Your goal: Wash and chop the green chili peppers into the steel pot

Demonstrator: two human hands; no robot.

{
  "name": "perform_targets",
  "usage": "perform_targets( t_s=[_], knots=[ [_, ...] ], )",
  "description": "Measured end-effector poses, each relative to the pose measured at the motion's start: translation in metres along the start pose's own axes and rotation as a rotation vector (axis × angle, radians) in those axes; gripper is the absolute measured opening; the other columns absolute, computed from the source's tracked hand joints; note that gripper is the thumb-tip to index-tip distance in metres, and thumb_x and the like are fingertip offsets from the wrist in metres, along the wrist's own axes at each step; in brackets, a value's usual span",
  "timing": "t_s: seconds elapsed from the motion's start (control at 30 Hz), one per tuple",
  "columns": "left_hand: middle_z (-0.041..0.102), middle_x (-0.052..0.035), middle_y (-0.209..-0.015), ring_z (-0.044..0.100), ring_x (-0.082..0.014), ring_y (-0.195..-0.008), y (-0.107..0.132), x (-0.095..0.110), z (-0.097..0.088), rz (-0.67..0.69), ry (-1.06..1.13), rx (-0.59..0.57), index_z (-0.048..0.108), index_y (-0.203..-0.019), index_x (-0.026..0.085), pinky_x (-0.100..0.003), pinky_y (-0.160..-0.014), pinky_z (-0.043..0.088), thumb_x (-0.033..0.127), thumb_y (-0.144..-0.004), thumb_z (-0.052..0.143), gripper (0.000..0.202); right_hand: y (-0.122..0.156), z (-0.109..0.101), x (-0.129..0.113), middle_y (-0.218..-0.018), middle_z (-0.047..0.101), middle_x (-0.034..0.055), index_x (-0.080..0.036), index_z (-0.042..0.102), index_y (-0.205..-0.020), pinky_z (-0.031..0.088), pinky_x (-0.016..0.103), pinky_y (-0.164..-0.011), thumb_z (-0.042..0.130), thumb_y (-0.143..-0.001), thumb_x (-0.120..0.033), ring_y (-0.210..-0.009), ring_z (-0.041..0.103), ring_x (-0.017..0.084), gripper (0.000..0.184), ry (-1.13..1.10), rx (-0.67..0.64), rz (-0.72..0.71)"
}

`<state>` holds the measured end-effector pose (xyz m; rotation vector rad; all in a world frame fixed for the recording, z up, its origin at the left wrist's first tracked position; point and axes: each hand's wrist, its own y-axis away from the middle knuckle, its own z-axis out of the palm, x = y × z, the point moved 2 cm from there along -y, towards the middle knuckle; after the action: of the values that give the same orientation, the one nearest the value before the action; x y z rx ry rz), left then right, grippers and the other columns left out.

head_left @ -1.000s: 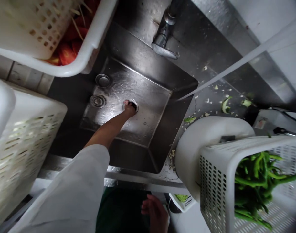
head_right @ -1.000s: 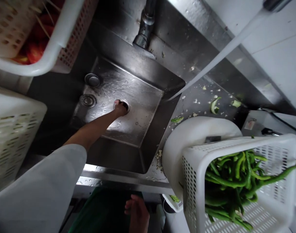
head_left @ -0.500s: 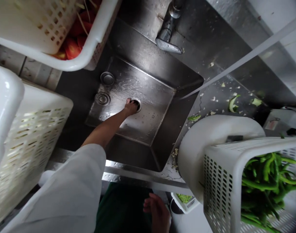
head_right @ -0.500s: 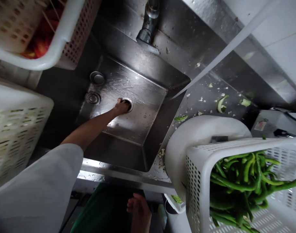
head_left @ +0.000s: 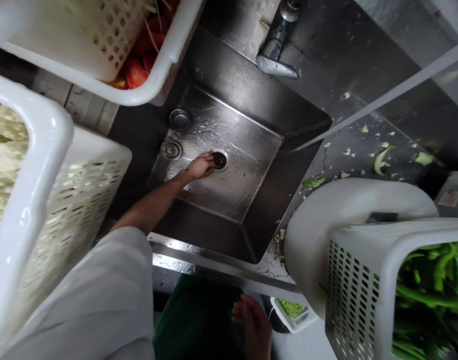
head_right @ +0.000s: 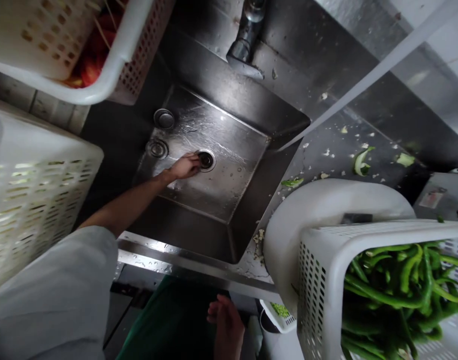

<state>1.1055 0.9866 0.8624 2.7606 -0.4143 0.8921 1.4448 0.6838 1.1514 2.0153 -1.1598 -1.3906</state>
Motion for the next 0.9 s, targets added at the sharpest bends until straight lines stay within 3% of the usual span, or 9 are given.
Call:
perform_targets(
  t_s=[0.13, 0.27, 0.37, 0.43, 0.53, 0.6, 0.7, 0.8, 0.9],
  knots=[
    [0.068, -0.0119, -0.114, 0.058, -0.0245, -0.113, 0.011, -0.014, -0.01, -0.121, -0.011, 0.068, 0.073, -0.114, 0.017, -0.036, -0.104, 0.046, 0.026, -0.093, 0.042, 0.038, 0.0, 0.005, 0.0, -0.074, 0.074, 0.0078, -0.016, 0.078, -0.089, 0.061, 0.03, -0.055, 0.078, -0.069, -0.071, -0.065, 0.07, 0.02, 0.058, -0.028, -0.012, 0.035],
    [0.066, -0.0141, -0.122, 0.055, -0.0307, -0.119, -0.021, 0.013, 0.005, -0.244, -0.07, 0.012, 0.069, -0.123, 0.015, -0.044, -0.107, 0.043, 0.022, -0.086, 0.052, 0.042, -0.005, 0.002, 0.007, -0.078, 0.075, 0.0095, -0.016, 0.079, -0.093, 0.062, 0.032, -0.059, 0.076, -0.072, -0.07, -0.068, 0.071, 0.021, 0.059, -0.004, -0.089, 0.053],
    [0.056, -0.0146, -0.141, 0.046, -0.0357, -0.131, -0.03, 0.026, 0.003, -0.334, -0.122, 0.141, 0.058, -0.14, 0.018, -0.052, -0.111, 0.038, 0.024, -0.087, 0.056, 0.053, -0.012, -0.009, 0.014, -0.079, 0.076, 0.01, -0.016, 0.079, -0.093, 0.063, 0.033, -0.061, 0.077, -0.072, -0.07, -0.071, 0.072, 0.023, 0.058, -0.004, -0.088, 0.067],
    [0.044, -0.0141, -0.154, 0.035, -0.0387, -0.142, -0.016, 0.019, -0.006, -0.467, -0.139, 0.288, 0.048, -0.149, 0.02, -0.059, -0.116, 0.03, 0.029, -0.091, 0.057, 0.06, -0.015, -0.016, 0.018, -0.081, 0.076, 0.01, -0.016, 0.079, -0.094, 0.063, 0.033, -0.062, 0.078, -0.072, -0.068, -0.073, 0.073, 0.023, 0.057, -0.015, -0.06, 0.074],
    [0.022, -0.0167, -0.167, 0.017, -0.04, -0.152, 0.024, -0.002, -0.014, -0.812, -0.167, 0.491, 0.029, -0.159, 0.016, -0.066, -0.119, 0.021, 0.033, -0.098, 0.051, 0.067, -0.016, -0.019, 0.023, -0.081, 0.076, 0.0101, -0.016, 0.079, -0.094, 0.063, 0.033, -0.061, 0.077, -0.072, -0.068, -0.072, 0.073, 0.023, 0.056, -0.028, -0.054, 0.086],
    [0.014, -0.0185, -0.169, 0.01, -0.0397, -0.155, 0.045, -0.008, -0.009, -0.896, -0.177, 0.503, 0.023, -0.16, 0.014, -0.068, -0.119, 0.019, 0.034, -0.101, 0.045, 0.067, -0.016, -0.015, 0.023, -0.08, 0.076, 0.0103, -0.017, 0.079, -0.094, 0.063, 0.034, -0.06, 0.076, -0.073, -0.069, -0.071, 0.073, 0.023, 0.057, -0.031, -0.082, 0.099],
    [0.014, -0.0171, -0.17, 0.006, -0.0399, -0.156, 0.05, 0.005, 0.013, -0.702, -0.183, 0.345, 0.03, -0.159, 0.017, -0.069, -0.12, 0.015, 0.036, -0.099, 0.045, 0.065, -0.015, -0.004, 0.019, -0.081, 0.077, 0.0115, -0.016, 0.08, -0.094, 0.064, 0.036, -0.062, 0.076, -0.071, -0.071, -0.072, 0.074, 0.025, 0.059, -0.033, -0.159, 0.129],
    [0.02, -0.0122, -0.169, 0.007, -0.0365, -0.157, 0.031, 0.031, 0.034, -0.438, -0.157, 0.195, 0.037, -0.157, 0.022, -0.067, -0.122, 0.012, 0.034, -0.097, 0.045, 0.061, -0.014, 0.001, 0.014, -0.079, 0.077, 0.0117, -0.016, 0.08, -0.093, 0.064, 0.036, -0.061, 0.076, -0.068, -0.074, -0.07, 0.074, 0.025, 0.063, -0.023, -0.166, 0.144],
    [0.02, -0.0091, -0.169, 0.007, -0.0335, -0.158, 0.008, 0.041, 0.034, -0.367, -0.114, 0.174, 0.037, -0.157, 0.024, -0.064, -0.124, 0.008, 0.033, -0.097, 0.045, 0.062, -0.015, -0.006, 0.011, -0.079, 0.076, 0.0106, -0.016, 0.08, -0.093, 0.063, 0.034, -0.061, 0.076, -0.069, -0.074, -0.069, 0.073, 0.023, 0.063, -0.019, -0.093, 0.128]
  ],
)
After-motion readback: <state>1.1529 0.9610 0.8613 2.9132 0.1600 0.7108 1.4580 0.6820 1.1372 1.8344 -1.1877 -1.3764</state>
